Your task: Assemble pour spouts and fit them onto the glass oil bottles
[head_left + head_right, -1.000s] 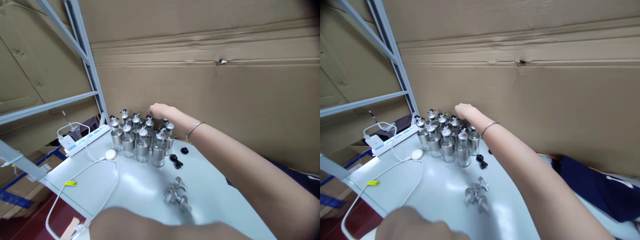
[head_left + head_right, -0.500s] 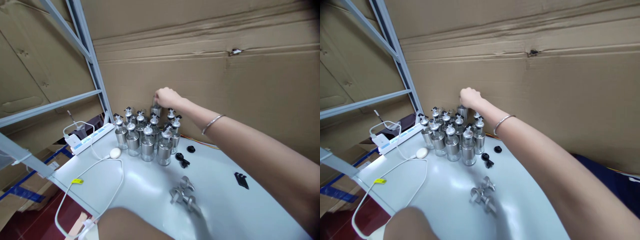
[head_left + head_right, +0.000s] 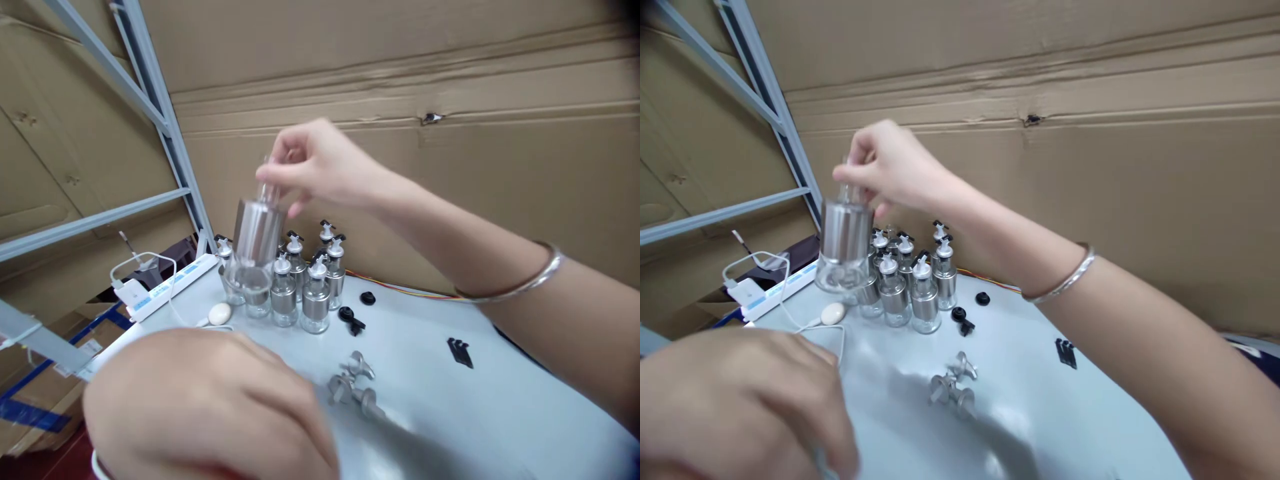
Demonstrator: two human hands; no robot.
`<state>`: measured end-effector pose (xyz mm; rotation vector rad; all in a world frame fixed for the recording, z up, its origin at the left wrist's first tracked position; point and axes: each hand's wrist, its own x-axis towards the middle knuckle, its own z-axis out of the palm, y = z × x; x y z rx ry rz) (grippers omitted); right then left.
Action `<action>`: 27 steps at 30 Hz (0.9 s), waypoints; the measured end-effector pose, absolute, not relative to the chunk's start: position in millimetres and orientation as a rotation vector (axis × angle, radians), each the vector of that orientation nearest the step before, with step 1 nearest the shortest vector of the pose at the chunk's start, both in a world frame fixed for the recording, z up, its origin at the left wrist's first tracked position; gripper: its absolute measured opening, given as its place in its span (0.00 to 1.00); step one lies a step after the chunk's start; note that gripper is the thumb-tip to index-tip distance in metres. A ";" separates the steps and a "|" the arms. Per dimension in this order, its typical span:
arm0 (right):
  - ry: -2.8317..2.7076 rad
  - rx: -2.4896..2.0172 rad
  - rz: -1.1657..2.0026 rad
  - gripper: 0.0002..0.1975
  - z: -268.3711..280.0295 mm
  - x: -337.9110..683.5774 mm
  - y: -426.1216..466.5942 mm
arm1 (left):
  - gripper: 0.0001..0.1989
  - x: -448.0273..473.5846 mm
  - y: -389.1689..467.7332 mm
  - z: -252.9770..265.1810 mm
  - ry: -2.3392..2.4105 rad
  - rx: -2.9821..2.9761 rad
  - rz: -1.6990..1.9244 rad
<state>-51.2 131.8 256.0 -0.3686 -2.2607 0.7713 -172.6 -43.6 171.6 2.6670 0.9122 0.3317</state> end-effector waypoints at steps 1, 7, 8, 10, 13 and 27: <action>-2.324 -0.352 0.769 0.10 248.8 -53.1 131.1 | 0.14 -183.6 -38.4 179.6 0.868 2.530 0.505; -2.576 -0.466 0.621 0.07 219.7 -61.6 142.5 | 0.06 -209.1 2.1 185.5 1.463 1.967 1.703; -2.594 -0.489 0.602 0.07 218.6 -62.4 144.6 | 0.08 -210.2 11.5 182.5 1.659 1.949 1.626; -2.628 -0.521 0.573 0.06 216.8 -64.1 149.2 | 0.13 -214.6 31.4 175.1 1.954 1.978 1.376; -2.718 -0.545 0.440 0.06 210.2 -67.6 156.9 | 0.20 -227.2 58.9 161.3 2.117 2.004 1.080; -3.075 -0.695 0.000 0.09 176.3 -88.8 172.0 | 0.22 -236.3 101.2 130.5 2.032 1.980 1.056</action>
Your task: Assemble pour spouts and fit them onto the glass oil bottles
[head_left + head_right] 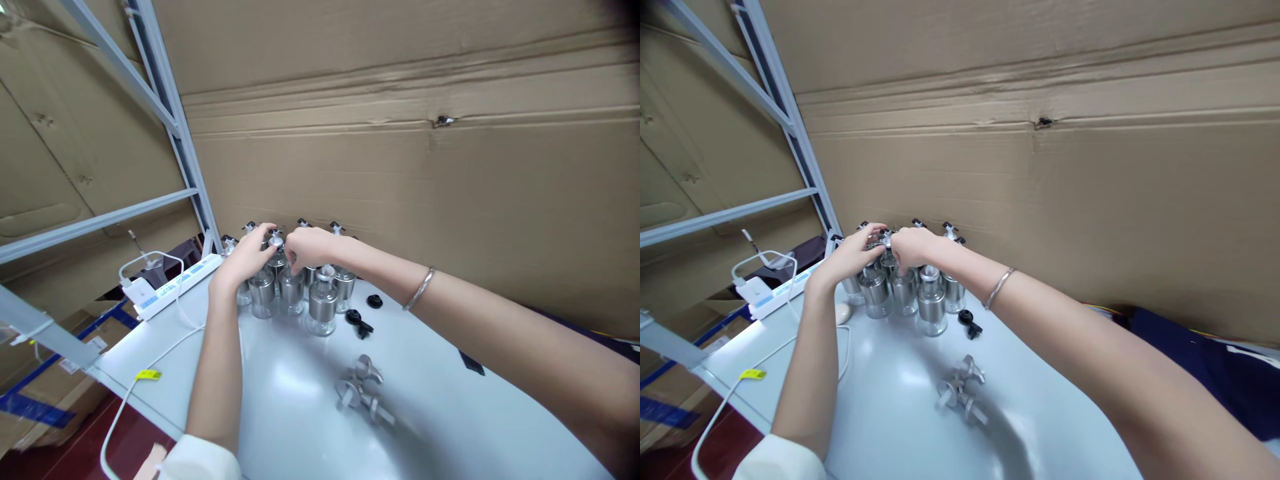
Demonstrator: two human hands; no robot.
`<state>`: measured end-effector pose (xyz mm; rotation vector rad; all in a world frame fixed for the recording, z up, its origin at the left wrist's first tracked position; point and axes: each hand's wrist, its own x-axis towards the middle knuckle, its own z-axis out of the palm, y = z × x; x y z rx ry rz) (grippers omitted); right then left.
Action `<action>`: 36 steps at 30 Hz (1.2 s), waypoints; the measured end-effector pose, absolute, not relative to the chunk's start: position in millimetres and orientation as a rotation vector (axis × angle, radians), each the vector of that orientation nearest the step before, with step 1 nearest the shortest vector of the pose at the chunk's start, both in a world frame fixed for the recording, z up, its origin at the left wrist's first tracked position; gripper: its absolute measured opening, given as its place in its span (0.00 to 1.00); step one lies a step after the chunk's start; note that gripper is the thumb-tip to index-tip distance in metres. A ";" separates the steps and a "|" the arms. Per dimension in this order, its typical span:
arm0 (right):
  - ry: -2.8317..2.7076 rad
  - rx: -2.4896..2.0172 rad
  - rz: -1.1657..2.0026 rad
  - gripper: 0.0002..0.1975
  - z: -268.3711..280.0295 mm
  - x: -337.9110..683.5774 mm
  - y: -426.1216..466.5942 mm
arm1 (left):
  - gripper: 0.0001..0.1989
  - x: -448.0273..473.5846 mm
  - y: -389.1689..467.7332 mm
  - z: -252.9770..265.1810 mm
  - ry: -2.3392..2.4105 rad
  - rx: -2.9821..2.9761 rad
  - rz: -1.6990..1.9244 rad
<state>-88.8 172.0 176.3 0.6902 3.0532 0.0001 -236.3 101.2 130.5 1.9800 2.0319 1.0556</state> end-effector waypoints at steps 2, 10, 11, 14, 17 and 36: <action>3.046 0.672 -0.027 0.08 185.2 -91.8 173.9 | 0.18 -237.1 97.5 134.8 2.027 1.940 1.143; 3.042 0.928 0.073 0.12 203.0 -121.5 219.1 | 0.11 -272.5 89.2 142.8 2.238 1.529 1.968; 3.007 0.933 0.075 0.13 201.1 -126.5 223.8 | 0.11 -279.4 92.2 146.7 2.268 1.500 2.005; 2.901 0.931 0.074 0.16 196.2 -140.8 231.3 | 0.12 -298.1 112.8 167.3 2.385 1.533 1.691; 2.810 0.948 0.077 0.16 193.9 -153.5 232.2 | 0.09 -309.4 148.5 187.9 2.406 1.503 1.205; 3.382 1.223 0.079 0.17 215.8 -141.4 217.0 | 0.07 -341.5 198.7 174.1 2.518 1.442 0.800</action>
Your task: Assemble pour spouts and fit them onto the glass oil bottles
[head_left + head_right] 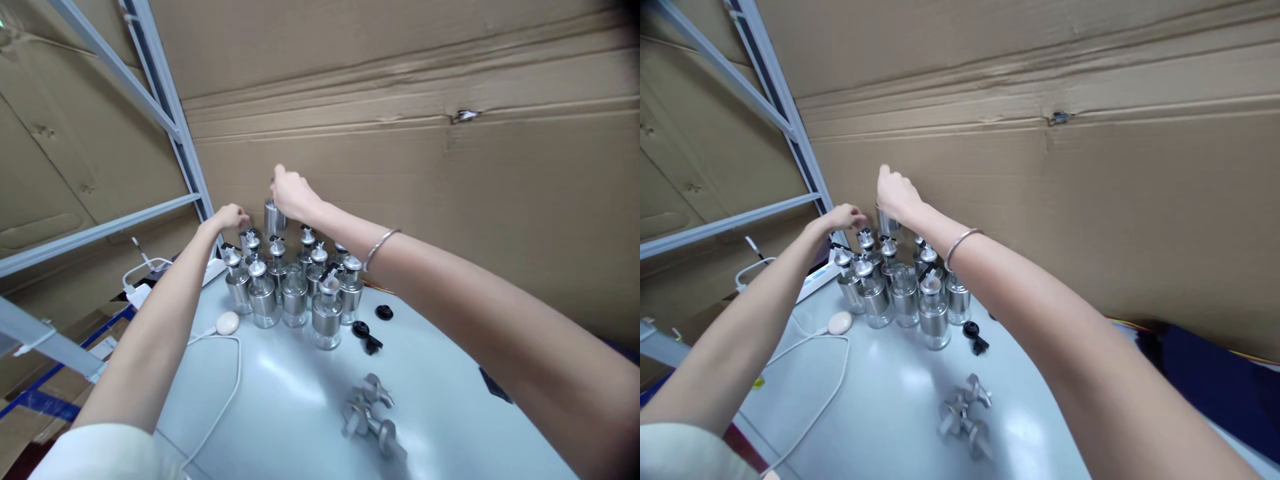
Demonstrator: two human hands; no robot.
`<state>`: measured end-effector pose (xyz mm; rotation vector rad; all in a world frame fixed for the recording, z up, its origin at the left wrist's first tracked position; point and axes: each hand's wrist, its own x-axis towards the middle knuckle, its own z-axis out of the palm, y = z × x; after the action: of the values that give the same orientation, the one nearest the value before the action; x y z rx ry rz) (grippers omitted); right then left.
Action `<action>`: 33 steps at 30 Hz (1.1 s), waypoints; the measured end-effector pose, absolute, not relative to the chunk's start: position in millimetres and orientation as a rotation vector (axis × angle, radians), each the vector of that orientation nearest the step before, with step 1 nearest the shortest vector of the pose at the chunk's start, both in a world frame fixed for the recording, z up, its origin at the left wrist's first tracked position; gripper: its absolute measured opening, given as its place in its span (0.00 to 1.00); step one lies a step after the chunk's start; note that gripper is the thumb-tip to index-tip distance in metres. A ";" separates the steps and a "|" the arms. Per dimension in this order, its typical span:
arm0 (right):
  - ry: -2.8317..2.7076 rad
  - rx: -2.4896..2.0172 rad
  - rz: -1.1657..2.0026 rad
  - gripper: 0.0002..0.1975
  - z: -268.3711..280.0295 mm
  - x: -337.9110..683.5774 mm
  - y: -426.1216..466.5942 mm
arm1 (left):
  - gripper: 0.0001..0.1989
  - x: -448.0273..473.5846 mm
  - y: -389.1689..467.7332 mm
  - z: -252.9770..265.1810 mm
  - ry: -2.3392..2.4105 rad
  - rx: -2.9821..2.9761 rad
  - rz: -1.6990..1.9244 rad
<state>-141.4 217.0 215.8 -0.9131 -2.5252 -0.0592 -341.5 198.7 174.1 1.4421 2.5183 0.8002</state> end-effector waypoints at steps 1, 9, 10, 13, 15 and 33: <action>-2.392 -0.867 -0.010 0.16 221.9 -137.7 212.9 | 0.07 -343.8 190.6 177.8 2.576 1.458 0.918; -1.965 -0.427 0.399 0.02 254.2 -96.5 148.5 | 0.12 -351.6 99.1 209.7 2.858 1.380 2.042; -1.990 -0.388 0.451 0.01 252.6 -92.0 138.8 | 0.11 -352.4 87.4 212.0 2.863 1.411 2.122; -2.160 -0.270 0.557 0.04 236.6 -84.4 116.6 | 0.07 -351.7 55.0 213.7 2.820 1.641 1.954; -2.334 -0.275 0.574 0.06 218.8 -84.7 109.9 | 0.05 -347.6 38.9 209.0 2.715 1.762 1.621; -2.770 -0.534 0.147 0.10 130.5 -136.1 145.4 | 0.07 -327.2 79.2 128.4 2.119 1.940 1.180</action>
<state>-136.1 145.4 130.5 -0.5342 -2.7698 0.1466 -327.2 79.2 128.4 1.9399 2.1188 1.1799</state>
